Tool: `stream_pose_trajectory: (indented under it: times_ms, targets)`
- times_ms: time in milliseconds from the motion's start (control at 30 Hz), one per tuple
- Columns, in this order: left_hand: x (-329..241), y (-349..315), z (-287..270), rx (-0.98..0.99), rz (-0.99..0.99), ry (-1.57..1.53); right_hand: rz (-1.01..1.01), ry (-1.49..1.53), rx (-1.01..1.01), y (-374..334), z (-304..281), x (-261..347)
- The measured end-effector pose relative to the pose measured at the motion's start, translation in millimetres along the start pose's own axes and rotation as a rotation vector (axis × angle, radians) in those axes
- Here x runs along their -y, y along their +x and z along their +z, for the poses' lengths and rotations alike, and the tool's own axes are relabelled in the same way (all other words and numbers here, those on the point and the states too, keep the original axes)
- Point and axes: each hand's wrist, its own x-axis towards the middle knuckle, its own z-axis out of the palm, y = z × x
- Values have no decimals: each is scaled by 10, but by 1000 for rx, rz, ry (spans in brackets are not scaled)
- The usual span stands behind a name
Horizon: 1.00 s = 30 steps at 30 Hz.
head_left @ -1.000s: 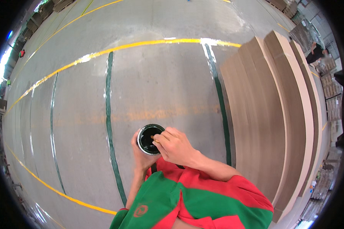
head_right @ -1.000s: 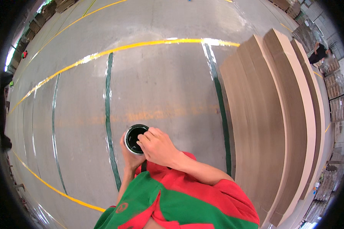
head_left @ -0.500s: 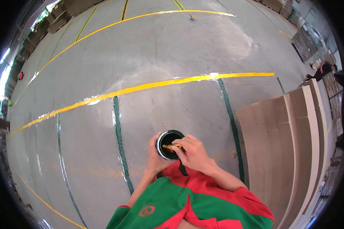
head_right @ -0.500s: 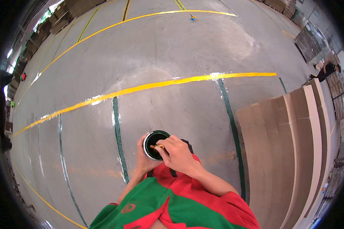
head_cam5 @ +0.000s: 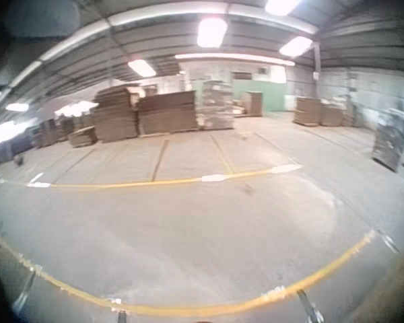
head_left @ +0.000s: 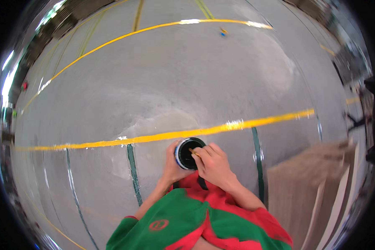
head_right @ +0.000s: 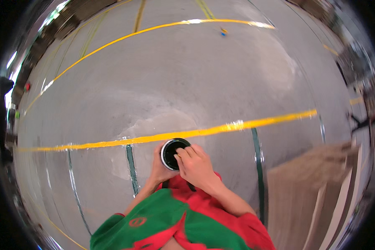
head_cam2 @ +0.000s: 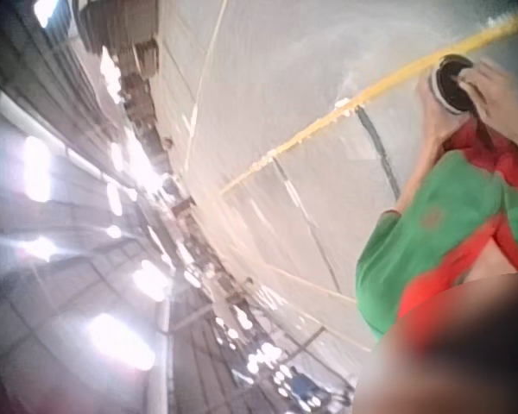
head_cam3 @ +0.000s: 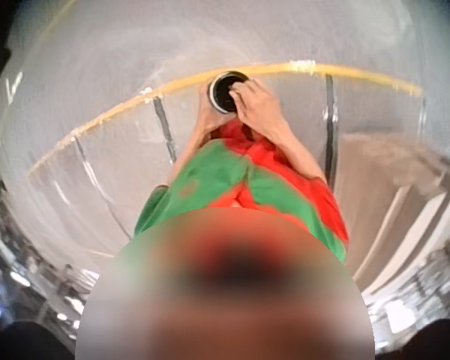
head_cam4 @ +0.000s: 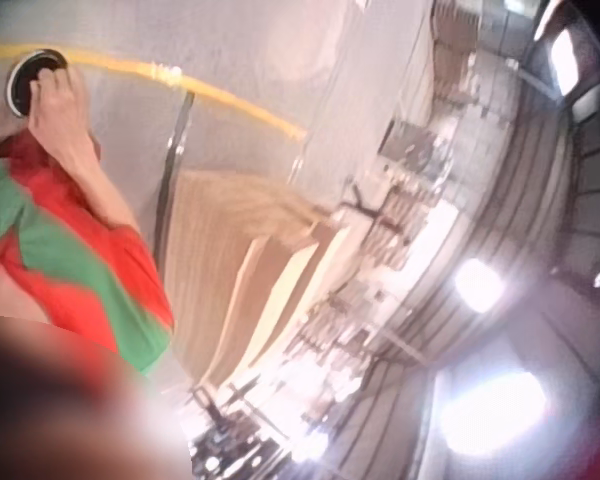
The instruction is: The person paints green lines on a warehouse floor using a paintbrush and a paint can. They dip the brush into the paint and apply it along yellow tape markings to create straight lines.
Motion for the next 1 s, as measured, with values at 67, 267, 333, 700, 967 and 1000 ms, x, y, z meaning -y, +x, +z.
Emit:
stream_pose_trajectory:
  times_ms: [67,267,333,700,967,1000]
  targets:
    - [133,714,-4,-13,23,1,4,72,83,645,-39,-308]
    - [898,3012,151,-14,69,-75,1,-36,-25,2576,181,-1684]
    - [1218,3916,193,-22,151,-52,0,-123,-15,3304,268,-2150]
    - [2040,8401,49,193,203,-63,135,-81,-100,7165,57,-4019]
    - [3027,11163,417,105,129,40,83,-16,-134,9692,225,-5939]
    - [3072,11479,447,102,73,66,74,-19,-125,10012,198,-6104]
